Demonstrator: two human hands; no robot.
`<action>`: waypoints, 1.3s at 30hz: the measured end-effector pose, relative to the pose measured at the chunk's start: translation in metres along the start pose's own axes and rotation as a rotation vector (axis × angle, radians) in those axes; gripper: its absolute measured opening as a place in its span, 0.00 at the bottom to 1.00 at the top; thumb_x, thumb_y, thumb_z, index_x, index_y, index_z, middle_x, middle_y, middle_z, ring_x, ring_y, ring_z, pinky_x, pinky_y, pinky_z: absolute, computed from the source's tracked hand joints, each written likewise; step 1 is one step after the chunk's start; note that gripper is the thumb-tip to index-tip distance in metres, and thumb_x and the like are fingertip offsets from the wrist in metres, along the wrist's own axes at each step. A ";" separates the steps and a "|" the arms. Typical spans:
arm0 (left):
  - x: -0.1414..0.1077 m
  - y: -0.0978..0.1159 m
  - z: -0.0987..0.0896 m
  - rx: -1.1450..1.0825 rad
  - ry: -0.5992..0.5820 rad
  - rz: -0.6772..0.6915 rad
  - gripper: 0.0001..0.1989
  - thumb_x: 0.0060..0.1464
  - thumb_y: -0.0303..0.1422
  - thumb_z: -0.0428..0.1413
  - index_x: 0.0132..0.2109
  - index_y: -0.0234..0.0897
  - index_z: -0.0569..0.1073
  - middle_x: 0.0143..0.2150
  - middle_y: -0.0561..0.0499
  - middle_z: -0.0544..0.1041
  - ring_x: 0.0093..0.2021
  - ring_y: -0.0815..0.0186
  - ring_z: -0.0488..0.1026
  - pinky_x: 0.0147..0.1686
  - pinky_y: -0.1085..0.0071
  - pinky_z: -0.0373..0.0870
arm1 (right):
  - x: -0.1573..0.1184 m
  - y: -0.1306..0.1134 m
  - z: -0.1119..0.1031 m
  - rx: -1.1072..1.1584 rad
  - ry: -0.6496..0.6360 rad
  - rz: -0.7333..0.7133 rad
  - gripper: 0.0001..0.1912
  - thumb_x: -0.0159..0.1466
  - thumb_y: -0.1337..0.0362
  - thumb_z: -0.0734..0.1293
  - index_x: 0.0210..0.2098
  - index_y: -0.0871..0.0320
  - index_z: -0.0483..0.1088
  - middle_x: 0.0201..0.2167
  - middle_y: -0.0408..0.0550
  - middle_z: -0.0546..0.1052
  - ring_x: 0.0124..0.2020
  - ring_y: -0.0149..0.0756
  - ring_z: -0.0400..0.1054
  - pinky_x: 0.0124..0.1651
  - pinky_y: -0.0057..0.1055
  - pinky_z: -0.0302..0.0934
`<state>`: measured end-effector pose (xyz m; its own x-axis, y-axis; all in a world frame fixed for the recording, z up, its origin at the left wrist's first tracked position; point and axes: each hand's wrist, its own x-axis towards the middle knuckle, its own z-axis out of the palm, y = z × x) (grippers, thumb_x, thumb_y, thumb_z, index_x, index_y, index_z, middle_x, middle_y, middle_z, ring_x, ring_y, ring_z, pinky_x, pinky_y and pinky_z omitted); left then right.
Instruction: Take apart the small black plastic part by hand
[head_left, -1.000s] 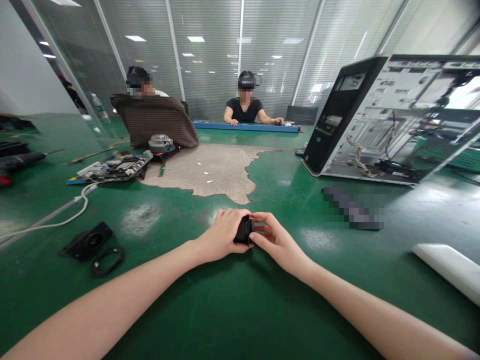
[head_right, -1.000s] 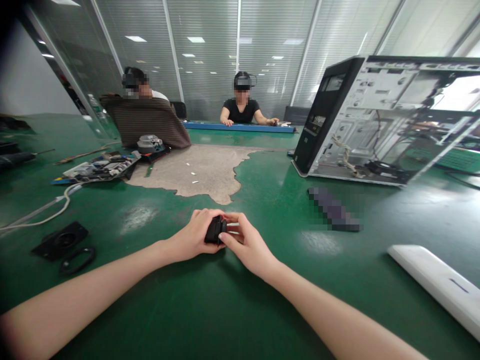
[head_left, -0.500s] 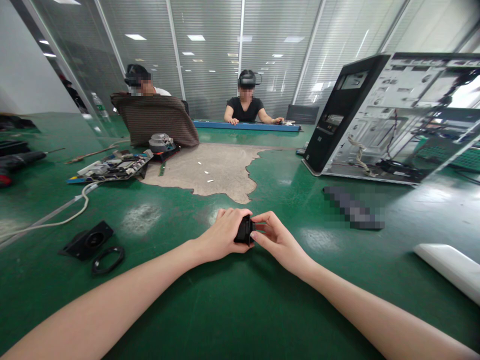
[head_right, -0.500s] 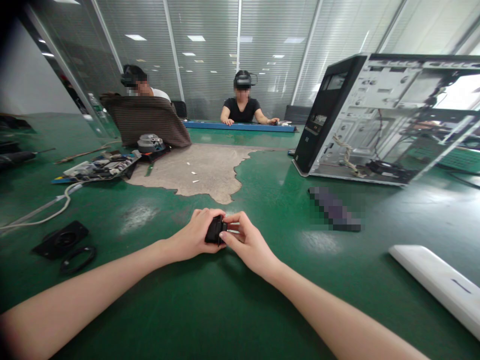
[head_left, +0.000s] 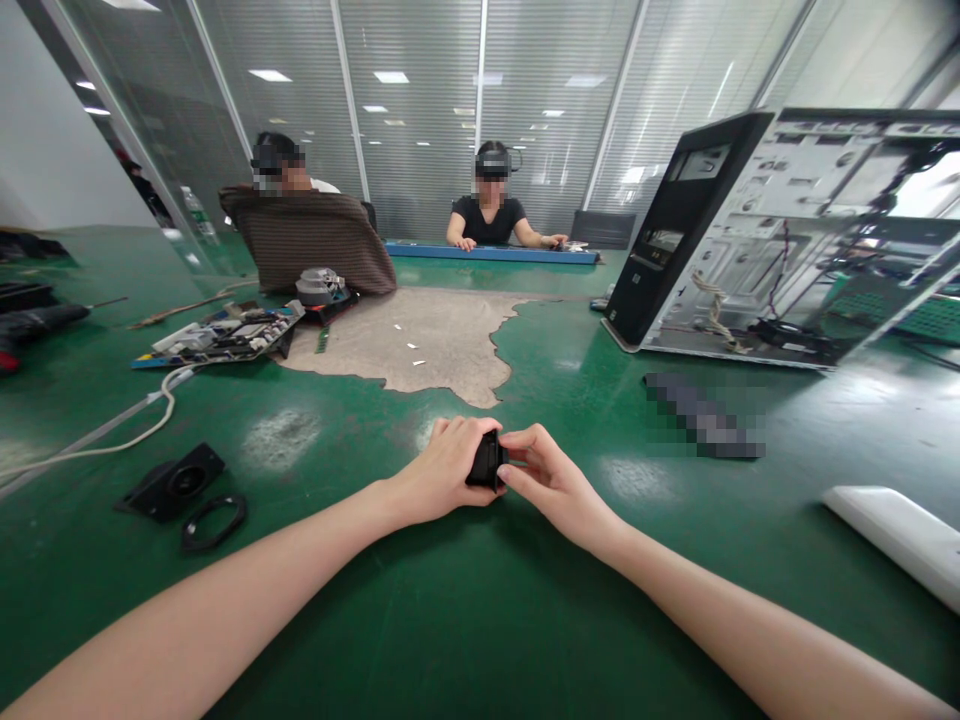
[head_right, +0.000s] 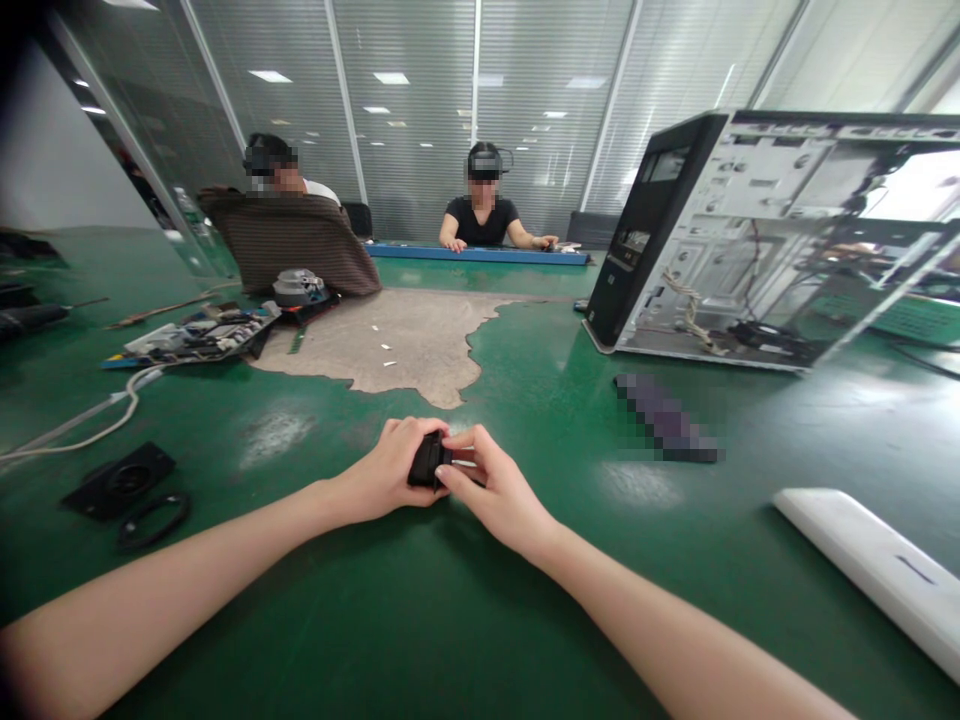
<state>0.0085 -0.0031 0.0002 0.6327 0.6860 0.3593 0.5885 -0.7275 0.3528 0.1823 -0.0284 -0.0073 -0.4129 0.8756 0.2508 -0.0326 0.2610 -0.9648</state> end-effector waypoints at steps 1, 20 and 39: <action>0.000 0.000 0.000 0.000 0.000 -0.004 0.27 0.45 0.35 0.58 0.50 0.38 0.54 0.45 0.47 0.67 0.43 0.58 0.64 0.43 0.62 0.55 | 0.000 0.001 0.000 -0.009 0.007 0.009 0.08 0.59 0.65 0.63 0.38 0.54 0.60 0.36 0.43 0.66 0.42 0.32 0.66 0.43 0.31 0.65; 0.000 -0.001 0.002 -0.006 0.023 0.009 0.29 0.44 0.36 0.58 0.51 0.38 0.54 0.44 0.47 0.67 0.43 0.58 0.64 0.44 0.61 0.56 | 0.001 -0.001 0.000 -0.036 0.018 0.052 0.08 0.60 0.64 0.62 0.39 0.54 0.59 0.37 0.44 0.67 0.41 0.33 0.66 0.40 0.32 0.66; 0.000 -0.001 0.001 -0.014 0.021 -0.004 0.29 0.43 0.36 0.58 0.51 0.39 0.54 0.45 0.47 0.67 0.44 0.57 0.65 0.44 0.61 0.56 | 0.001 -0.001 0.000 -0.081 0.046 0.041 0.08 0.60 0.63 0.62 0.39 0.54 0.60 0.39 0.45 0.67 0.43 0.34 0.66 0.42 0.32 0.66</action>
<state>0.0086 -0.0023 -0.0013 0.6193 0.6892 0.3762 0.5838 -0.7245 0.3664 0.1823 -0.0276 -0.0064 -0.3700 0.9034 0.2168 0.0581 0.2554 -0.9651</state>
